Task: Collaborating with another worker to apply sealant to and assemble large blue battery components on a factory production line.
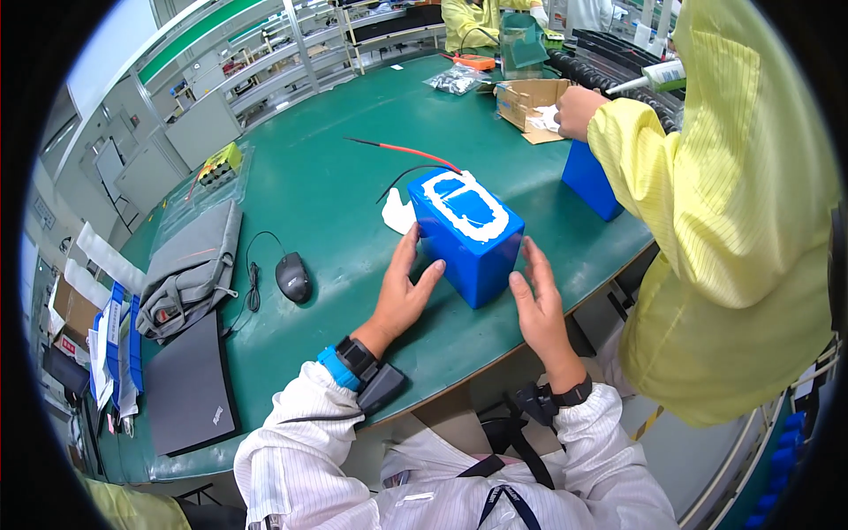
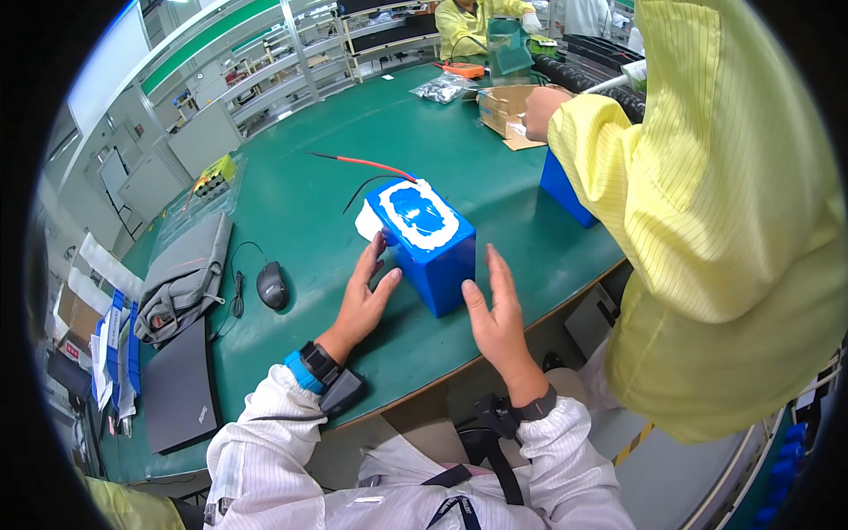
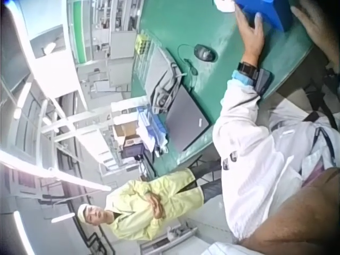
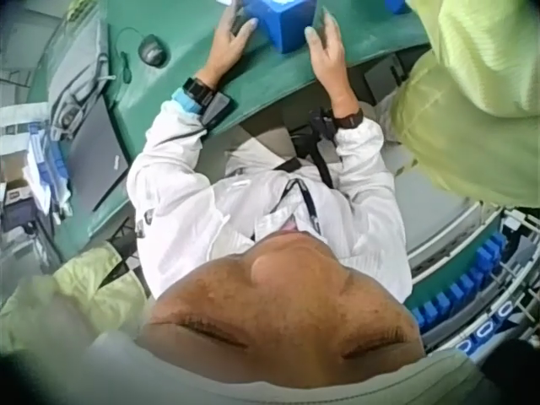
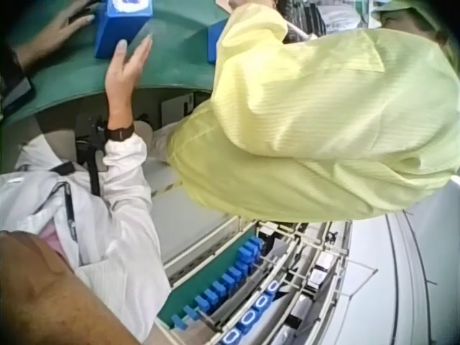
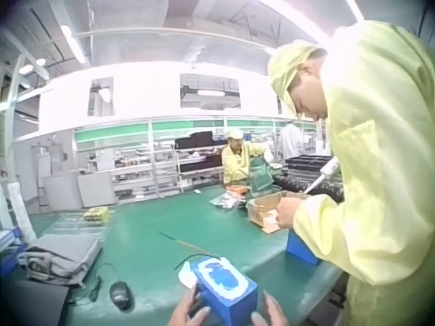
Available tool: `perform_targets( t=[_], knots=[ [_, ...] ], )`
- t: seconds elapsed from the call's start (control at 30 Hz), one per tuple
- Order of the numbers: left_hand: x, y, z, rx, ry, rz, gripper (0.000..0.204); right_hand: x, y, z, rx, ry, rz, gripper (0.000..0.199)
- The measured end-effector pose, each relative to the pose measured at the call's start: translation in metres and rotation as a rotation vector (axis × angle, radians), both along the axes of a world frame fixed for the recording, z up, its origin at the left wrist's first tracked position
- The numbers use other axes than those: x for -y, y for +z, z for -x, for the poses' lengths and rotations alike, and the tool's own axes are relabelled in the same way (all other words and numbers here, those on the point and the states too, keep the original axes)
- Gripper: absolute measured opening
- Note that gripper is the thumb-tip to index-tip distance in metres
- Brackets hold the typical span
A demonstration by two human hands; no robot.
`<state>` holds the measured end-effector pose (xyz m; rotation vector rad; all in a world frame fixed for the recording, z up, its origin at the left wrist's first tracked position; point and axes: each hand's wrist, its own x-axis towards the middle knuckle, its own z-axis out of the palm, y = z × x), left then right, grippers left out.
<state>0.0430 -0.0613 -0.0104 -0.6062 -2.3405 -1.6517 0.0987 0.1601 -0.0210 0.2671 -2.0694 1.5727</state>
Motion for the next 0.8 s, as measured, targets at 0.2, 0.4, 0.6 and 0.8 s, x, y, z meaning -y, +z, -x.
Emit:
perform_targets(
  t=[0.2, 0.4, 0.6, 0.8],
  knots=[
    [-0.002, -0.01, -0.017, -0.003, -0.196, 0.027, 0.105, 0.029, -0.003, -0.018, 0.0, 0.044, 0.006, 0.071],
    [0.017, 0.002, -0.002, 0.369, -0.316, -0.242, 0.1, 0.07, 0.004, -0.074, -0.029, 0.212, -0.192, 0.079],
    [0.016, 0.004, -0.011, -0.111, -0.062, -0.02, 0.111, 0.038, 0.009, -0.061, -0.011, 0.16, -0.21, 0.06],
    [-0.006, 0.019, -0.031, -0.115, 0.119, -0.055, 0.101, 0.003, 0.015, -0.026, -0.005, -0.034, -0.218, 0.046]
  ],
)
